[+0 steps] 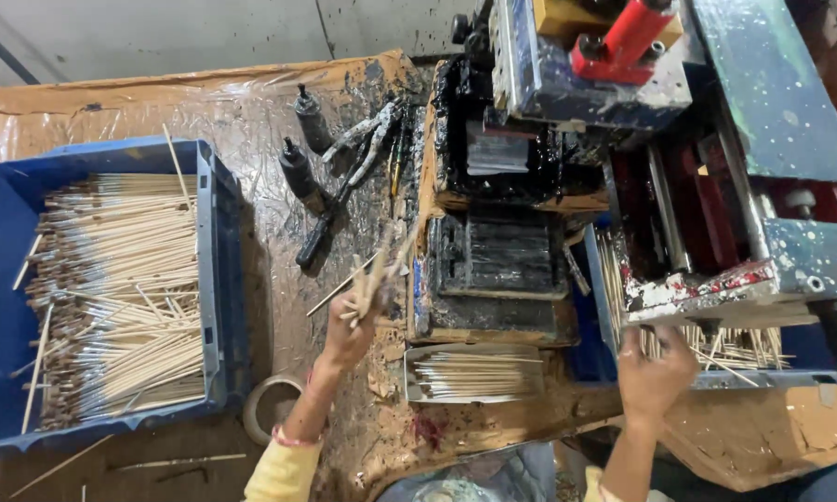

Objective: Manually feeding sticks into an industrial machine for processing and organizing them in bins.

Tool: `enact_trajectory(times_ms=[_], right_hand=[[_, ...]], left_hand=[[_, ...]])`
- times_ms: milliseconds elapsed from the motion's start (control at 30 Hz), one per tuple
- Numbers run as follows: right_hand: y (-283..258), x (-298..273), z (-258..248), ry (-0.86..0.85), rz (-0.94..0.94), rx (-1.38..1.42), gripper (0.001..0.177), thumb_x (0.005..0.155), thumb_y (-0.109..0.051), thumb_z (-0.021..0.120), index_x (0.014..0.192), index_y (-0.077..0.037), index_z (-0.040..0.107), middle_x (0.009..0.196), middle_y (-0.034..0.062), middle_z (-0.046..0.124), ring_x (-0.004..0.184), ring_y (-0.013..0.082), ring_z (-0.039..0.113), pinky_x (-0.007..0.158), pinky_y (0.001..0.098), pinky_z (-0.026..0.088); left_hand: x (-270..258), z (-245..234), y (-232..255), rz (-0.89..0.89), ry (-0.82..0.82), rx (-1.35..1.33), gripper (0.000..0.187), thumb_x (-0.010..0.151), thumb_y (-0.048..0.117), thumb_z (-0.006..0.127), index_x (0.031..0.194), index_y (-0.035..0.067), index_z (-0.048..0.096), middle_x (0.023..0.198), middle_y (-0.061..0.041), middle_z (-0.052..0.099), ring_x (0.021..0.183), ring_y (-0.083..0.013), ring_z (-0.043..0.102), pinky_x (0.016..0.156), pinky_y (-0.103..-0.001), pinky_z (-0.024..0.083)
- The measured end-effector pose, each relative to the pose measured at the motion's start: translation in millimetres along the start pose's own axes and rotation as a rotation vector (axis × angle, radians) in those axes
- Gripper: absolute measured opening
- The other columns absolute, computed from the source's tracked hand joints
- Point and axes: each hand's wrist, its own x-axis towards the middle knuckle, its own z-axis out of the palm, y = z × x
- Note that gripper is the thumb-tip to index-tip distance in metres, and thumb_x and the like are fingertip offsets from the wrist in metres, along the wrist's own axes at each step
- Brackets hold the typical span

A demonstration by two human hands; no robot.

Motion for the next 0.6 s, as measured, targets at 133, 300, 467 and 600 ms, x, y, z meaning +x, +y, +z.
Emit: enact_trajectory(times_ms=[133, 300, 467, 600], right_hand=[[-77.7, 18.6, -7.7, -0.309, 0.018, 0.608, 0.016, 0.087, -0.009, 0.078, 0.093, 0.005, 0.077, 0.085, 0.0204, 0.073, 0.075, 0.025, 0.068, 0.071, 0.039, 0.049], [-129.7, 45.2, -32.0, -0.249, -0.413, 0.623, 0.015, 0.089, -0.01, 0.074, 0.101, -0.002, 0.074, 0.105, 0.0113, 0.075, 0.102, 0.0193, 0.072, 0.089, 0.0341, 0.058], [-76.6, 67.6, 37.1, -0.182, -0.595, -0.017, 0.027, 0.088, -0.001, 0.064, 0.114, -0.001, 0.072, 0.121, 0.0211, 0.071, 0.113, 0.038, 0.065, 0.093, 0.0443, 0.055], [-68.1, 57.7, 35.5, -0.367, -0.565, -0.169, 0.035, 0.085, -0.004, 0.06, 0.119, 0.001, 0.068, 0.123, 0.0265, 0.066, 0.112, 0.0454, 0.061, 0.099, 0.0507, 0.051]], left_hand=[[59.9, -15.5, 149.1, 0.496, -0.43, -0.063, 0.034, 0.094, 0.015, 0.079, 0.126, 0.004, 0.072, 0.099, -0.006, 0.075, 0.08, -0.012, 0.068, 0.073, -0.03, 0.056], [38.9, -12.0, 63.2, -0.21, -0.418, -0.25, 0.02, 0.097, 0.012, 0.066, 0.111, 0.002, 0.077, 0.073, 0.0, 0.068, 0.058, -0.0097, 0.057, 0.05, -0.024, 0.043], [92.0, 16.4, 64.3, -0.496, -0.11, -0.591, 0.019, 0.097, 0.01, 0.062, 0.111, 0.002, 0.071, 0.082, 0.007, 0.067, 0.067, -0.0028, 0.058, 0.058, -0.02, 0.049], [94.7, 18.6, 36.4, -0.393, -0.148, -0.751, 0.016, 0.094, 0.009, 0.06, 0.101, -0.001, 0.069, 0.072, 0.005, 0.057, 0.056, -0.0047, 0.049, 0.046, -0.021, 0.036]])
